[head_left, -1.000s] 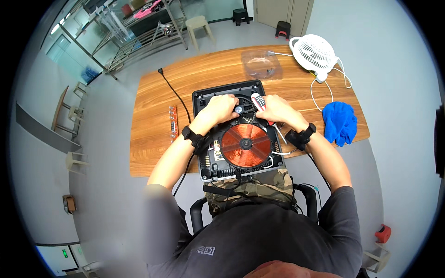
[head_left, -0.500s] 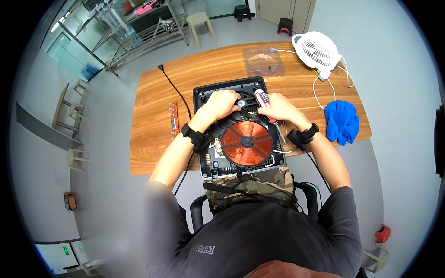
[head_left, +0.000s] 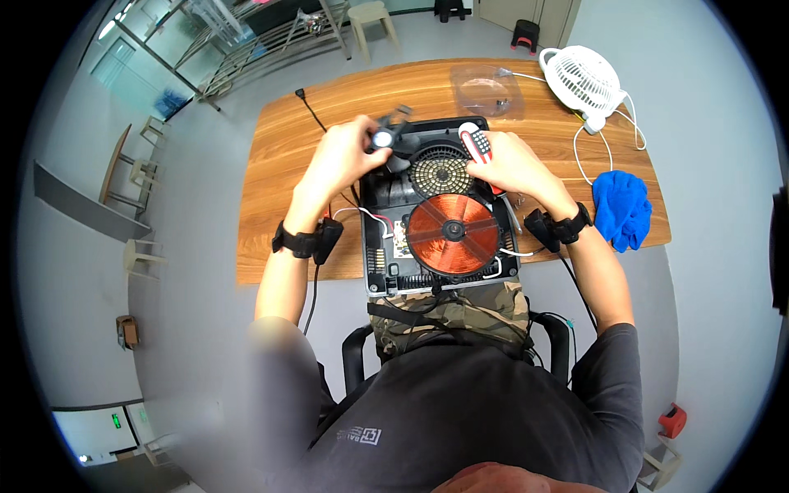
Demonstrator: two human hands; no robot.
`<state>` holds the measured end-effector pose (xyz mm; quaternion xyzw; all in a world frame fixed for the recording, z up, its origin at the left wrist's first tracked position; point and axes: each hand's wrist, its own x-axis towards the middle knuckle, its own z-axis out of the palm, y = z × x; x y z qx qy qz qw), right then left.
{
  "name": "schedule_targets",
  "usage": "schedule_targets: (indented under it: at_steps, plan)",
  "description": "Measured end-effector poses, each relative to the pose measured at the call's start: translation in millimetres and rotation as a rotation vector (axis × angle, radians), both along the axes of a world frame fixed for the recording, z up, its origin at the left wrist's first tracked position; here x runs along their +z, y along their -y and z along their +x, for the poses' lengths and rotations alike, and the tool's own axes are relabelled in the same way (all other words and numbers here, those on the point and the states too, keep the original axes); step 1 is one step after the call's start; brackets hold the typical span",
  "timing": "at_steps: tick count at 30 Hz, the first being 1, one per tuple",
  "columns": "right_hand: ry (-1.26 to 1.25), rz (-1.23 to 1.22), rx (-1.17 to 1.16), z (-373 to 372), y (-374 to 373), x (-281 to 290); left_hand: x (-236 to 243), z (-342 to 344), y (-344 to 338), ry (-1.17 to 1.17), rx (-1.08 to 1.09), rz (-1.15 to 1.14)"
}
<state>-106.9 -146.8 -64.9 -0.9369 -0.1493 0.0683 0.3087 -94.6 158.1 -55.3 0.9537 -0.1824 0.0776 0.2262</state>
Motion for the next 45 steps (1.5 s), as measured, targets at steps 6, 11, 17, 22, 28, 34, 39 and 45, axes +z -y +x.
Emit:
schedule_targets:
  at_steps: [6,11,17,22,28,34,39,45]
  plan:
    - [0.009,-0.004,0.018,-2.7,-9.8,0.3,-24.7,-11.7,-68.2,0.008,0.373,-0.045]
    - [-0.017,0.03,0.049,-3.4,-19.3,0.0,-75.3,-16.3,-98.4,-0.046,0.439,0.06]
    - [0.04,0.022,0.099,-1.8,-17.0,-14.2,-96.4,-29.1,-73.5,-0.097,0.425,-0.077]
    - [-0.006,0.003,0.072,-5.5,-14.3,-13.3,-118.8,-23.3,-77.1,-0.071,0.388,-0.02]
    - [-0.002,0.014,0.063,-6.2,-10.3,-21.3,-133.1,-24.0,-80.0,-0.011,0.367,-0.061]
    - [-0.071,0.048,0.051,-7.0,-5.7,-23.0,-133.5,-31.7,-78.9,-0.009,0.418,-0.098]
    - [-0.056,0.007,0.05,-4.0,1.9,-27.7,-129.6,-32.8,-83.2,-0.072,0.45,-0.062]
    - [-0.063,0.002,0.02,-5.3,-1.0,-29.5,-138.6,-35.5,-89.3,-0.003,0.452,-0.066]
